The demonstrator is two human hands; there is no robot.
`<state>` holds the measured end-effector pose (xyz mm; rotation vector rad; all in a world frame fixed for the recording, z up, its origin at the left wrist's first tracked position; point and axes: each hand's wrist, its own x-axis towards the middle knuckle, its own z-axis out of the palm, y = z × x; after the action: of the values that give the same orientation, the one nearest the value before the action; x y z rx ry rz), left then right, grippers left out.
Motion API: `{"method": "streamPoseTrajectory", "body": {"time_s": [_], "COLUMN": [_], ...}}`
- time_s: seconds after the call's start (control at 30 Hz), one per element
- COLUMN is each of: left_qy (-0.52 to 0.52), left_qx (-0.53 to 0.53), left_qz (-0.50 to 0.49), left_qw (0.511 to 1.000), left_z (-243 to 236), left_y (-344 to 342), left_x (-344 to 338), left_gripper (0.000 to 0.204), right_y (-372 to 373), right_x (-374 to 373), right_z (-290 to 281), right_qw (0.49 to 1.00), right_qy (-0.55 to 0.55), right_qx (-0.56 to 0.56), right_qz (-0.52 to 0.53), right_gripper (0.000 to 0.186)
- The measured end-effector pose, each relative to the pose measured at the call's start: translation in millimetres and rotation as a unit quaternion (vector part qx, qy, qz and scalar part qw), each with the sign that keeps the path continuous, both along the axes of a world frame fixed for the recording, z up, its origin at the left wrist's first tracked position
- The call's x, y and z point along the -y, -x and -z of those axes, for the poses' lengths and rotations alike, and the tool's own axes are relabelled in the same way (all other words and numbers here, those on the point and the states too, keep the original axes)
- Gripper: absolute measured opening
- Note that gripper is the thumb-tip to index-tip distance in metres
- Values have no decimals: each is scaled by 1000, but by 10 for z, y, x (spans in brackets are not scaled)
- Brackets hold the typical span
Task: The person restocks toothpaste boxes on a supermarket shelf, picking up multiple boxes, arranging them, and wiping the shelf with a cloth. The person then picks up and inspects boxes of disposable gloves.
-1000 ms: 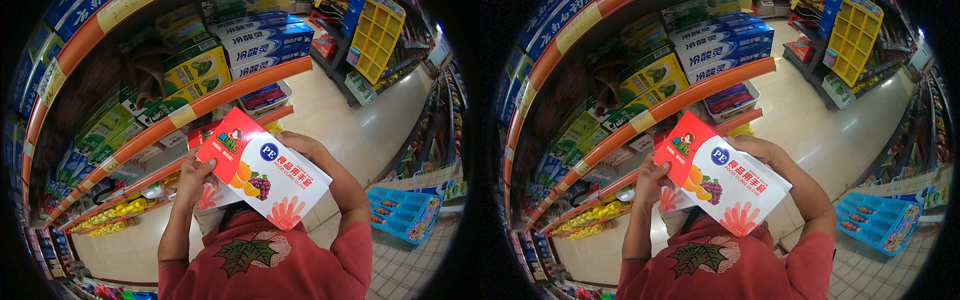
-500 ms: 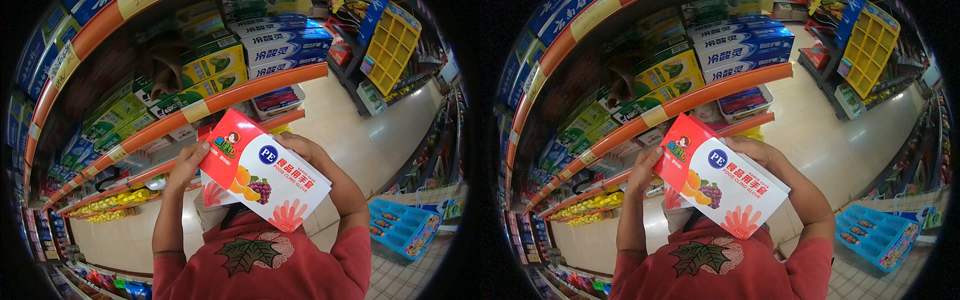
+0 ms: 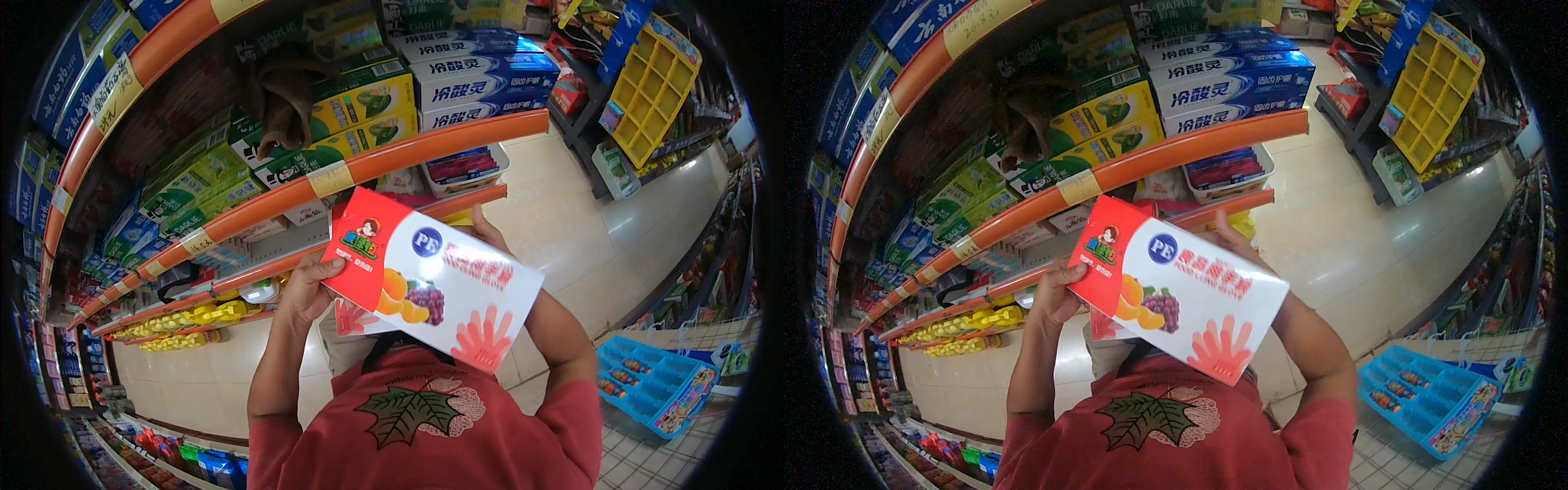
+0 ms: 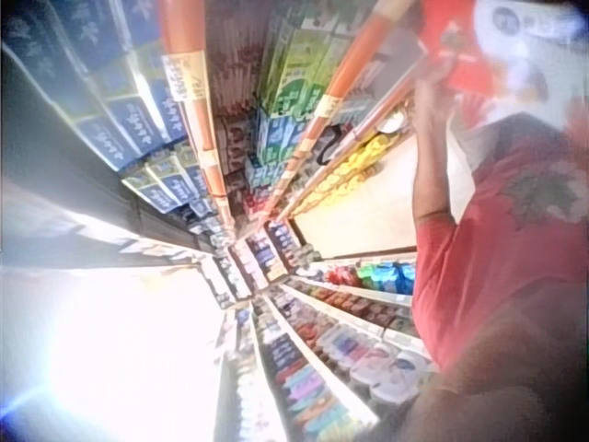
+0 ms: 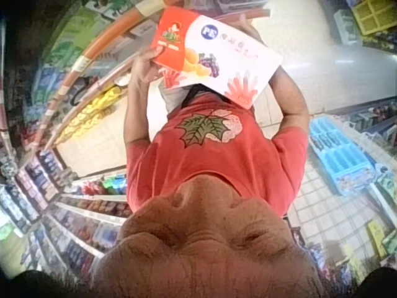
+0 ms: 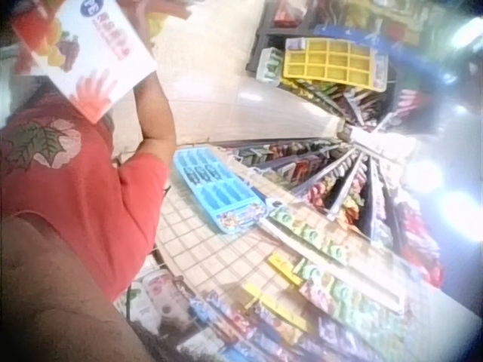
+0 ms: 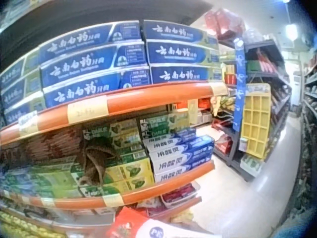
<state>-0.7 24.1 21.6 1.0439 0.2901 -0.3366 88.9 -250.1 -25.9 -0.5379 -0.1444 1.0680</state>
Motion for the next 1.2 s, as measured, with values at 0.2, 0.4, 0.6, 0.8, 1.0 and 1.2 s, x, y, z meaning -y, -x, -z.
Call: {"method": "streamPoseTrajectory", "body": {"time_s": [0.2,0.4,0.6,0.8,1.0,1.2], "left_qy": [124,80,113,84,-102,-397], "left_qx": [20,-15,-40,-42,-55,21], "left_qz": [-82,-74,7,34,92,-127], "left_qw": [989,994,993,995,989,909], "left_z": [101,114,190,225,97,301], "left_y": [150,348,421,433,476,642], "left_x": [239,695,860,843,582,-67], "left_gripper": [34,35,42,47,54,41], "right_y": [460,548,604,702,718,714], "right_x": [206,135,-140,-169,-173,-9], "right_z": [319,1202,442,267,210,167], "right_qw": [944,897,905,909,911,897], "right_qy": [-222,-173,-137,-120,-114,-136], "right_qx": [86,102,55,45,42,36], "right_qz": [228,393,400,396,394,419], "right_gripper": [61,48,46,45,44,42]}}
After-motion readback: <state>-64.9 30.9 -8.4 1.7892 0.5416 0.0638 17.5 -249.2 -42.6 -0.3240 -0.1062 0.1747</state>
